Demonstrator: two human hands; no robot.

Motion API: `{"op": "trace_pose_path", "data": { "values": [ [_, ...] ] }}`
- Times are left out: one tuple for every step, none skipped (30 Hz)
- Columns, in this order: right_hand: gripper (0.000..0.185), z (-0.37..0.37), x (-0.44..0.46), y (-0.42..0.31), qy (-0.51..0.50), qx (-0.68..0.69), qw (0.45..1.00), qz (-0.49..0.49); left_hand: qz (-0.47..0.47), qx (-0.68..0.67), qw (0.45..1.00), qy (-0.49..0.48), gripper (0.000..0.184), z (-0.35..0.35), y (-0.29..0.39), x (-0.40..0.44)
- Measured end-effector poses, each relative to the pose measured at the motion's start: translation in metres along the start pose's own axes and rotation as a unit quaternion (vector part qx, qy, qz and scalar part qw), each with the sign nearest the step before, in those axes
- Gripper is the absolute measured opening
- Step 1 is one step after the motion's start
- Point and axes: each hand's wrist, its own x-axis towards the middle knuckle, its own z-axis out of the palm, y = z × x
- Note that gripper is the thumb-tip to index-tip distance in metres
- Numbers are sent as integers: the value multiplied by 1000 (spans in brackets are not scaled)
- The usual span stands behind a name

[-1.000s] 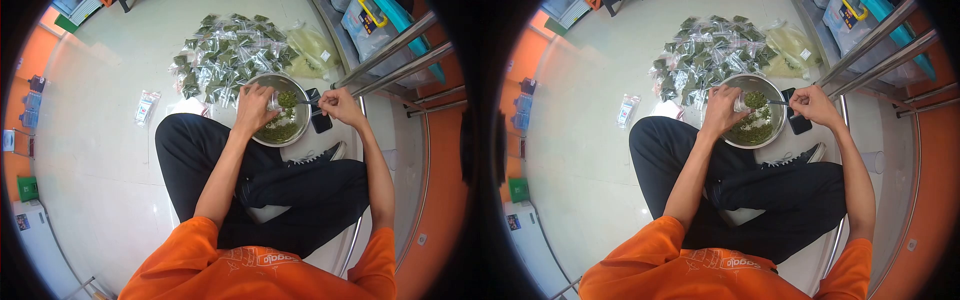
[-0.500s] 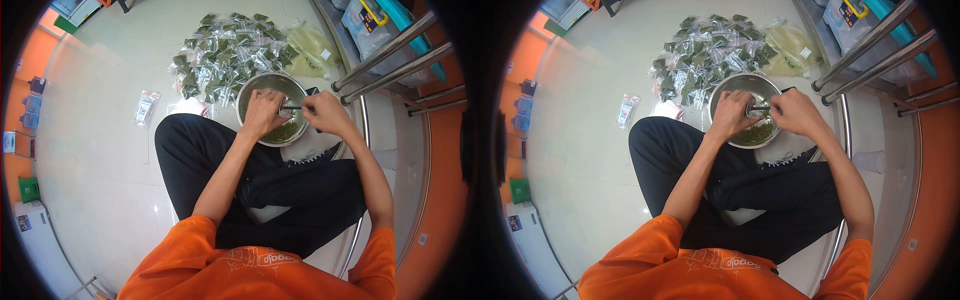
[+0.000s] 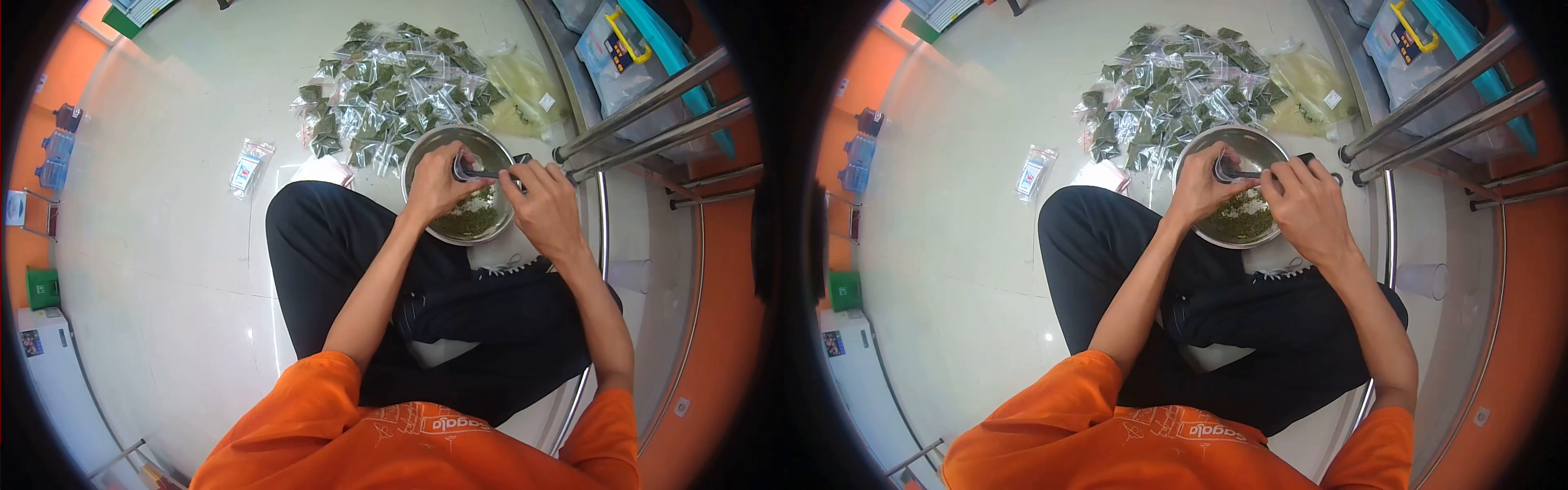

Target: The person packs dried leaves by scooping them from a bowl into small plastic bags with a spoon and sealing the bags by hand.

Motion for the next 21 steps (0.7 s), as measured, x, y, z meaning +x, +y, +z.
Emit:
{"op": "trace_pose_path", "data": {
  "values": [
    [25,-2,-1,-1,2,-1,1000,11,-47,-18,999,-21,46,-3,1,1],
    [25,-6,0,2,4,-1,1000,7,-47,-17,999,-17,46,-4,0,2],
    [23,-14,0,7,16,5,999,39,-32,-26,999,0,48,-2,-1,2],
    [21,-19,-1,11,27,11,997,73,-16,-35,999,16,49,-2,-2,1],
    [21,-17,-5,15,27,11,997,72,-17,-34,999,17,49,-2,-4,1],
    [19,-14,-9,19,26,48,992,113,-40,-31,998,21,51,-3,-4,1],
    [17,-11,-11,24,25,85,984,154,-63,-27,997,24,53,-4,-4,2],
    [17,-8,-12,26,28,86,984,156,-61,-24,998,22,53,-4,-6,2],
    [16,-4,-12,29,-8,149,959,240,-67,-46,996,49,52,-1,-12,2],
    [15,2,-13,31,-44,212,922,322,-73,-67,992,74,51,-1,-13,0],
    [15,16,-18,33,-41,214,919,328,-71,-64,993,69,51,-1,-14,-1],
    [16,36,-24,36,-65,227,921,309,-128,-163,977,53,50,-2,-11,0],
    [17,54,-31,37,-88,238,923,291,-183,-261,947,35,49,-3,-9,1],
    [17,70,-36,35,-83,235,921,301,-161,-329,930,17,41,0,-12,0],
    [18,84,-38,31,-97,244,924,278,-157,-329,931,6,41,-1,-8,-1],
    [19,86,-34,27,-111,253,927,254,-173,-389,905,-9,39,-3,-2,-2],
    [19,84,-31,28,-106,250,926,262,-190,-446,874,-22,37,-6,2,-3],
    [22,73,-21,27,-68,324,899,286,-207,-452,867,-25,32,-6,2,-4],
    [25,64,-13,26,-32,395,865,306,-206,-452,867,-30,32,-5,2,-6],
    [30,58,-11,22,4,467,820,332,-190,-418,887,-43,31,-4,3,-7],
    [30,56,-12,17,4,464,820,334,-173,-384,906,-53,31,-2,6,-9]
  ]
}}
